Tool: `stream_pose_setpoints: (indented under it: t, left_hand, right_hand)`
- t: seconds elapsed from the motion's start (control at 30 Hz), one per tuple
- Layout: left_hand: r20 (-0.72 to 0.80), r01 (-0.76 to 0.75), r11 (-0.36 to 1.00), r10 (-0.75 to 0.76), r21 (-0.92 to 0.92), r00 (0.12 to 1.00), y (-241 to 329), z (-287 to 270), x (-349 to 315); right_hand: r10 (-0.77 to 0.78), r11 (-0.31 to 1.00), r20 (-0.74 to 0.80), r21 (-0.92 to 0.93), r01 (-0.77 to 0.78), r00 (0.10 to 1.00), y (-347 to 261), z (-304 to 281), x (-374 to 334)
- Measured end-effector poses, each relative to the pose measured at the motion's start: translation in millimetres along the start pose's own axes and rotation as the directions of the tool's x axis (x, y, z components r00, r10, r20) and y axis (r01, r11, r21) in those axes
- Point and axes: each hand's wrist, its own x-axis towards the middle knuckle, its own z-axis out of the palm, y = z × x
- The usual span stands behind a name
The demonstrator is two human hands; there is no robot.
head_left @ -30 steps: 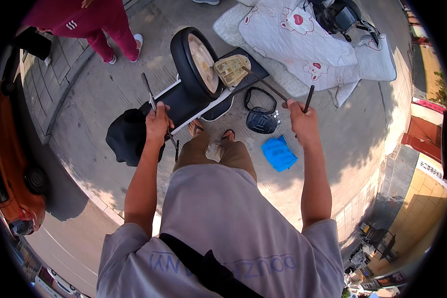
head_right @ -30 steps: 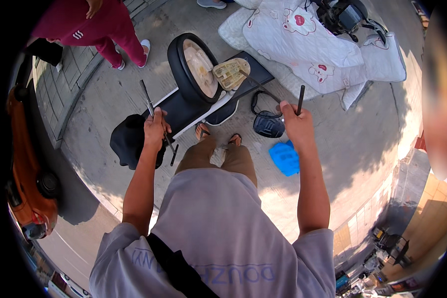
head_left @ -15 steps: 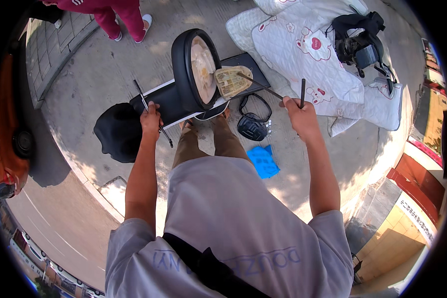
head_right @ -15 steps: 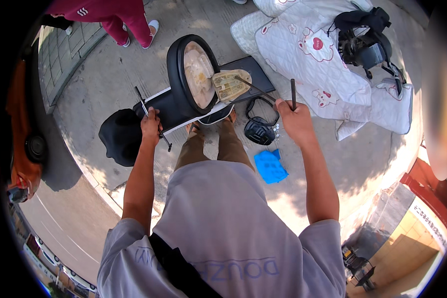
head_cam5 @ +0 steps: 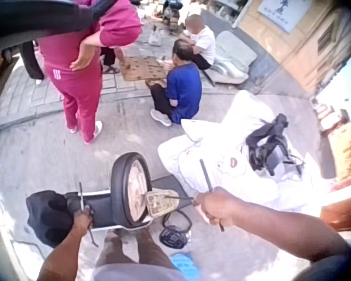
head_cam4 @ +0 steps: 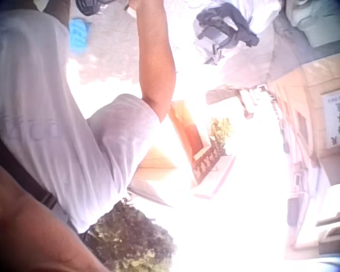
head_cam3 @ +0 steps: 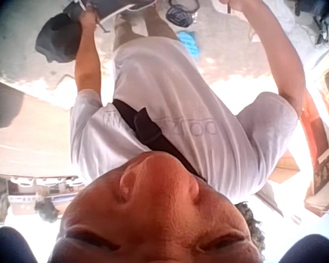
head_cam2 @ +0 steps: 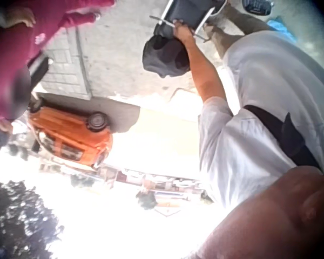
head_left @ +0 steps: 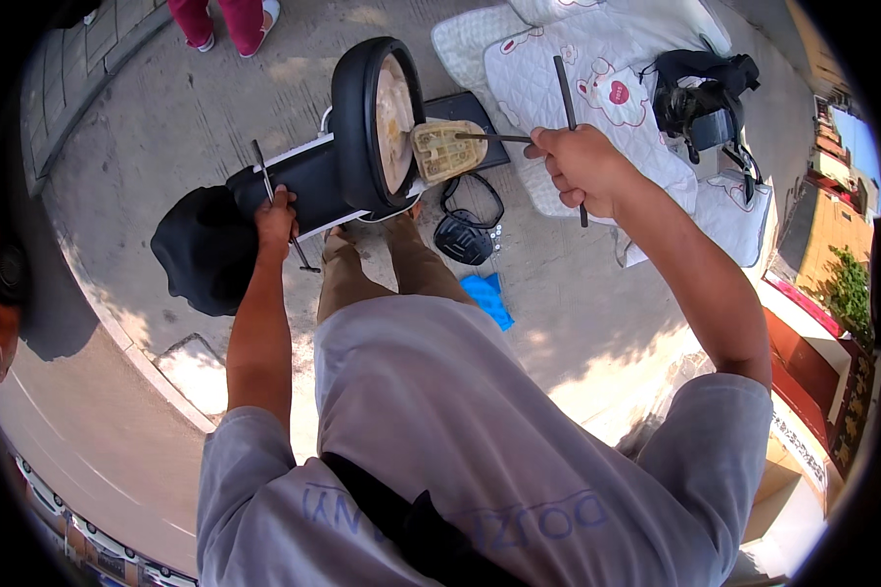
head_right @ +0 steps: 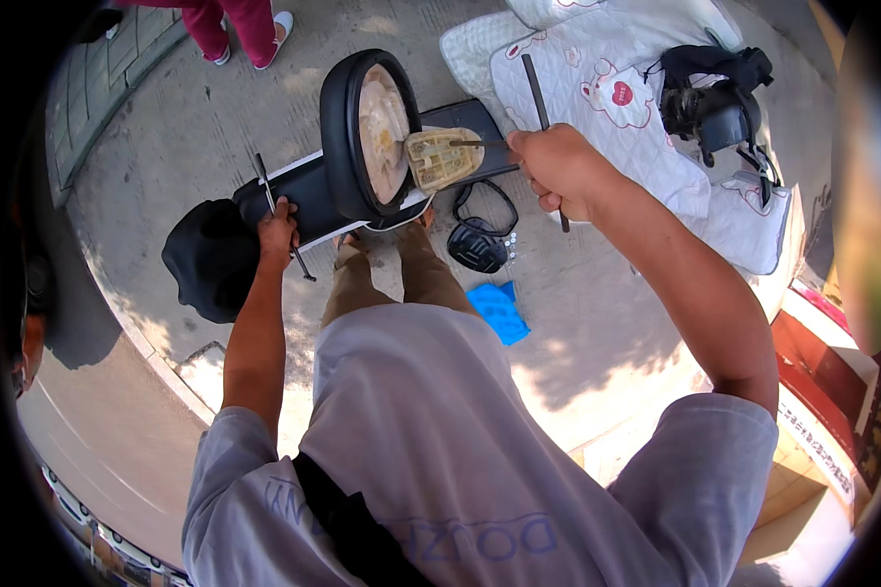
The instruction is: The person removes a black plastic bicycle seat base from a blue bag and places it on the ground. They then pick up a metal seat post and a T-handle Allen wrench from the sidewalk. The person proceeds to insert the seat post into the base and uses the wrench to tighten the bolts, assembling the bicycle seat components.
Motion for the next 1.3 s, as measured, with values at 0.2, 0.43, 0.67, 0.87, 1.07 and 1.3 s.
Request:
stream_pose_setpoints:
  t: [0.2,0.43,0.67,0.87,1.07,1.3]
  left_hand:
    - [-0.005,-0.02,1.0,0.02,-0.011,1.0,-2,-1,0]
    - [0.014,-0.028,0.998,0.029,-0.051,0.999,-5,-2,0]
    - [0.013,-0.163,0.965,0.169,-0.207,0.986,17,8,-65]
    - [0.421,0.024,0.935,0.137,-0.354,0.897,90,95,-191]
    - [0.519,-0.038,0.938,0.224,-0.344,0.825,93,223,-181]
    - [0.629,0.168,0.933,0.075,-0.317,0.774,107,249,-168]
  right_hand:
    - [-0.325,0.657,0.144,-0.676,0.333,0.935,-16,14,8]
    - [-0.286,-0.375,0.597,-0.79,0.486,0.75,-53,12,-12]
    - [-0.536,-0.728,0.596,-0.685,0.032,0.598,-7,9,-27]
    - [-0.692,-0.528,0.514,-0.839,0.13,0.507,-1,5,-41]
    - [-0.828,0.108,0.272,-0.78,0.616,0.49,-1,-10,-48]
    - [-0.587,0.722,-0.352,0.181,0.668,0.729,35,5,-15]
